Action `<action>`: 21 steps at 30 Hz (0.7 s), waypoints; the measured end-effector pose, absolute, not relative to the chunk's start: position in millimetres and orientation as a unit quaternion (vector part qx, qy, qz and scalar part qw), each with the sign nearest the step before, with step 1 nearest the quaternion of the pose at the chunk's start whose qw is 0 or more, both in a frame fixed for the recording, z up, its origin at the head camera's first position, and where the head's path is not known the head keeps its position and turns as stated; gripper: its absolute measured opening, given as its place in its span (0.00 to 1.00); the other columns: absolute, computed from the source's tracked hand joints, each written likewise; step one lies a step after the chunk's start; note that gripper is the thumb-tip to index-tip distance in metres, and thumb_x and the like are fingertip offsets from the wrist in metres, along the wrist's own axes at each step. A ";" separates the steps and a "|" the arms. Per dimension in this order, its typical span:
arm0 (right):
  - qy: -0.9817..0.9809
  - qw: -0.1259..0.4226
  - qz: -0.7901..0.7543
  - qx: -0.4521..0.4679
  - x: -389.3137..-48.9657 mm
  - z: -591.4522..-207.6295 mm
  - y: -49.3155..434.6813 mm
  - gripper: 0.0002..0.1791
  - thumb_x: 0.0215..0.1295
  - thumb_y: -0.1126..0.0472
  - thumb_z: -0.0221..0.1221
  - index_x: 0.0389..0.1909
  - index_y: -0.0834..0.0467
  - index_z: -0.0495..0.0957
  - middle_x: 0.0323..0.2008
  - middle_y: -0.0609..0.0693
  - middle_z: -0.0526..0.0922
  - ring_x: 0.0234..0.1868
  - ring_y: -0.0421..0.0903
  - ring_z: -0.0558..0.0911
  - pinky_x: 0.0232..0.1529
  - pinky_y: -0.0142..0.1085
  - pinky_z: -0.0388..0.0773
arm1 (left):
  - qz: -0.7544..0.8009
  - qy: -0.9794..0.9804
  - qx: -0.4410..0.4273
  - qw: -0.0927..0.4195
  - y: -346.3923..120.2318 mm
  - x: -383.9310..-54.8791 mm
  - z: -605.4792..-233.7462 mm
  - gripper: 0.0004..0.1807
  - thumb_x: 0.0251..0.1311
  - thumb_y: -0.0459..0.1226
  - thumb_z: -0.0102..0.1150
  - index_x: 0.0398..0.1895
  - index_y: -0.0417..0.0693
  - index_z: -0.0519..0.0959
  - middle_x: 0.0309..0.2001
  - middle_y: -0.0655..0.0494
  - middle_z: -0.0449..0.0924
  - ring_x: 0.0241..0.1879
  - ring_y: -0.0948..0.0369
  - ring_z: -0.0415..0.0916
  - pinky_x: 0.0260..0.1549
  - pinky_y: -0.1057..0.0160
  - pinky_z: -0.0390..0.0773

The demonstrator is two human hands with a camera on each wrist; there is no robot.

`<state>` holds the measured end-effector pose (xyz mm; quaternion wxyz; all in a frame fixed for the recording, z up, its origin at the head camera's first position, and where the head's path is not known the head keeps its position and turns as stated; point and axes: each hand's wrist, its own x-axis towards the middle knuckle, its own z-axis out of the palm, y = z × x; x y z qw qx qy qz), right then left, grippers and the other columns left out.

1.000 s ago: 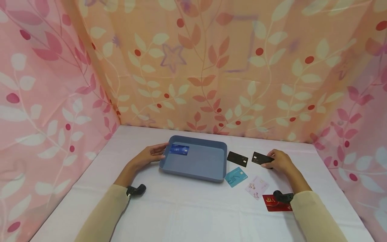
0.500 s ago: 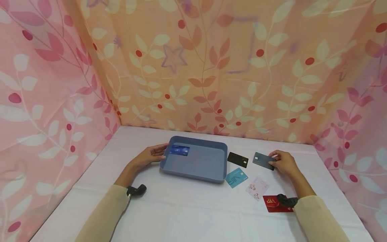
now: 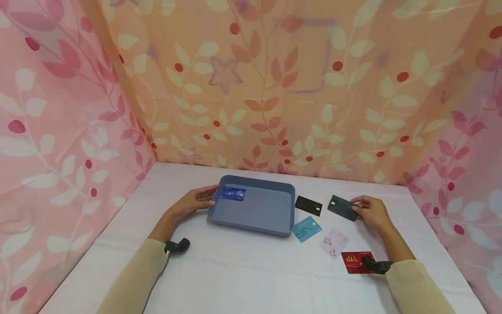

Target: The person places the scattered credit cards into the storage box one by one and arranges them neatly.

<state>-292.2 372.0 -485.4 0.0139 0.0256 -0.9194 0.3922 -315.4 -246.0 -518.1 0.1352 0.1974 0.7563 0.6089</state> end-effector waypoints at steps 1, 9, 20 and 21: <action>-0.916 0.012 0.400 0.025 -291.8 -484.5 372.0 0.17 0.72 0.66 0.61 0.56 0.73 0.77 0.37 0.62 0.86 0.32 0.42 0.80 0.32 0.29 0.84 | 0.610 0.756 0.195 0.136 -246.0 -315.6 -518.2 0.37 0.64 0.37 0.69 0.76 0.54 0.67 0.75 0.51 0.64 0.73 0.53 0.63 0.66 0.59 0.69; -0.897 -0.010 0.443 0.014 -286.6 -473.9 364.9 0.20 0.73 0.64 0.61 0.59 0.73 0.74 0.37 0.58 0.85 0.31 0.43 0.82 0.34 0.32 0.85 | 0.610 0.755 0.197 0.138 -246.4 -315.5 -519.3 0.38 0.64 0.38 0.69 0.76 0.54 0.66 0.76 0.51 0.64 0.73 0.54 0.63 0.66 0.59 0.69; -0.898 -0.003 0.440 0.020 -281.2 -459.8 343.5 0.20 0.74 0.61 0.60 0.60 0.70 0.75 0.50 0.70 0.82 0.40 0.45 0.81 0.38 0.29 0.85 | 0.613 0.751 0.201 0.140 -246.7 -313.8 -514.3 0.39 0.64 0.39 0.70 0.77 0.50 0.65 0.76 0.49 0.62 0.74 0.53 0.62 0.67 0.59 0.68; -0.898 -0.004 0.440 0.021 -280.0 -458.3 341.6 0.20 0.74 0.61 0.59 0.60 0.70 0.75 0.51 0.70 0.82 0.40 0.45 0.81 0.38 0.29 0.85 | 0.613 0.751 0.202 0.141 -246.5 -313.9 -514.5 0.39 0.64 0.39 0.70 0.77 0.51 0.65 0.76 0.49 0.62 0.74 0.53 0.62 0.67 0.59 0.68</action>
